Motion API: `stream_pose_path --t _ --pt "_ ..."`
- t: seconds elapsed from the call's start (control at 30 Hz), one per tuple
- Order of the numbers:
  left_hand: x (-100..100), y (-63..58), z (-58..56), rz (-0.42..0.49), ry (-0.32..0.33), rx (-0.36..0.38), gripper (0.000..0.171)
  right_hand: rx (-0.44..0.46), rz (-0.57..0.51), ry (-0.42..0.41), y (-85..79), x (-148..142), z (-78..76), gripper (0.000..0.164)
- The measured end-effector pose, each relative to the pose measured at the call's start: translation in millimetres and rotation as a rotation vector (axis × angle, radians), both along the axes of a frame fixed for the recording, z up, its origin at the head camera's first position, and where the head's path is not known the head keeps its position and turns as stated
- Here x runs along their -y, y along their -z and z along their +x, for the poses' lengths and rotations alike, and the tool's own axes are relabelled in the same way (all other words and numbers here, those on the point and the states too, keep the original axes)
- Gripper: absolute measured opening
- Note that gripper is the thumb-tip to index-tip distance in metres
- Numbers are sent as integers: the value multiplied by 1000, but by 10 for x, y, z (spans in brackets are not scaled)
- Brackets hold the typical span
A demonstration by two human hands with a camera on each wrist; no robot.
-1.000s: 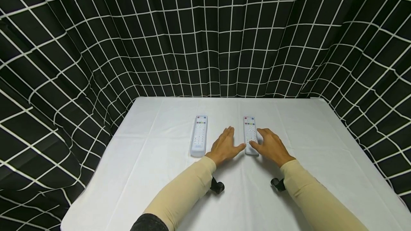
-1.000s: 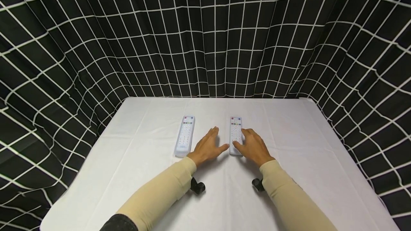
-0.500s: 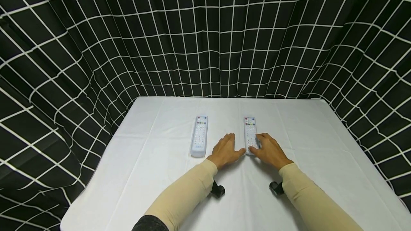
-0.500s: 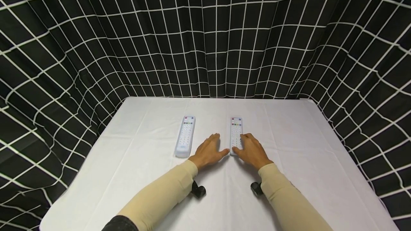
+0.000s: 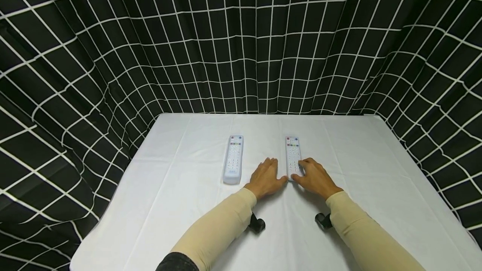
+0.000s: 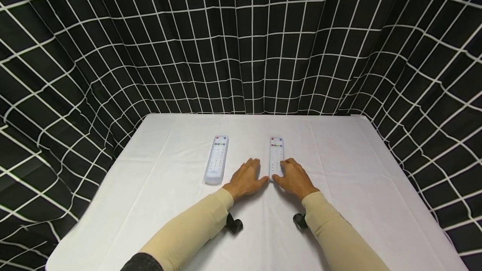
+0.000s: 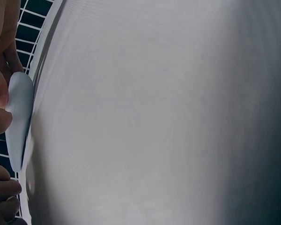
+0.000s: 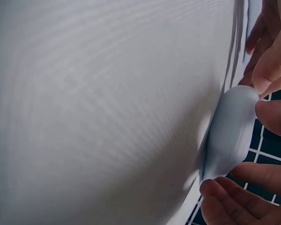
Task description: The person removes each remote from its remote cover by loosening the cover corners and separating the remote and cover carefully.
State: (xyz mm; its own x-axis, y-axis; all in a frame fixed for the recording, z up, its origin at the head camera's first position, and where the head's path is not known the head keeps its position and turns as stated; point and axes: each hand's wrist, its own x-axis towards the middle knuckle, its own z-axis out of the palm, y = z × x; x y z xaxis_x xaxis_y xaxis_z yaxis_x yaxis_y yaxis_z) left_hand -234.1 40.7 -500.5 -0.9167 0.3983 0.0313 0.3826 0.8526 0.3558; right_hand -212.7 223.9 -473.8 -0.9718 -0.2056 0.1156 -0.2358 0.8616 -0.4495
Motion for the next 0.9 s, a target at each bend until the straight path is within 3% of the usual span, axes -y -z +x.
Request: stream_pose_path --t 0.63,0.9 --pt "-90 46 42 -6 122 -47 46 117 21 2 -10 -8 8 64" --pt "-102 47 47 -11 104 -72 41 106 10 -8 -29 6 40 62"
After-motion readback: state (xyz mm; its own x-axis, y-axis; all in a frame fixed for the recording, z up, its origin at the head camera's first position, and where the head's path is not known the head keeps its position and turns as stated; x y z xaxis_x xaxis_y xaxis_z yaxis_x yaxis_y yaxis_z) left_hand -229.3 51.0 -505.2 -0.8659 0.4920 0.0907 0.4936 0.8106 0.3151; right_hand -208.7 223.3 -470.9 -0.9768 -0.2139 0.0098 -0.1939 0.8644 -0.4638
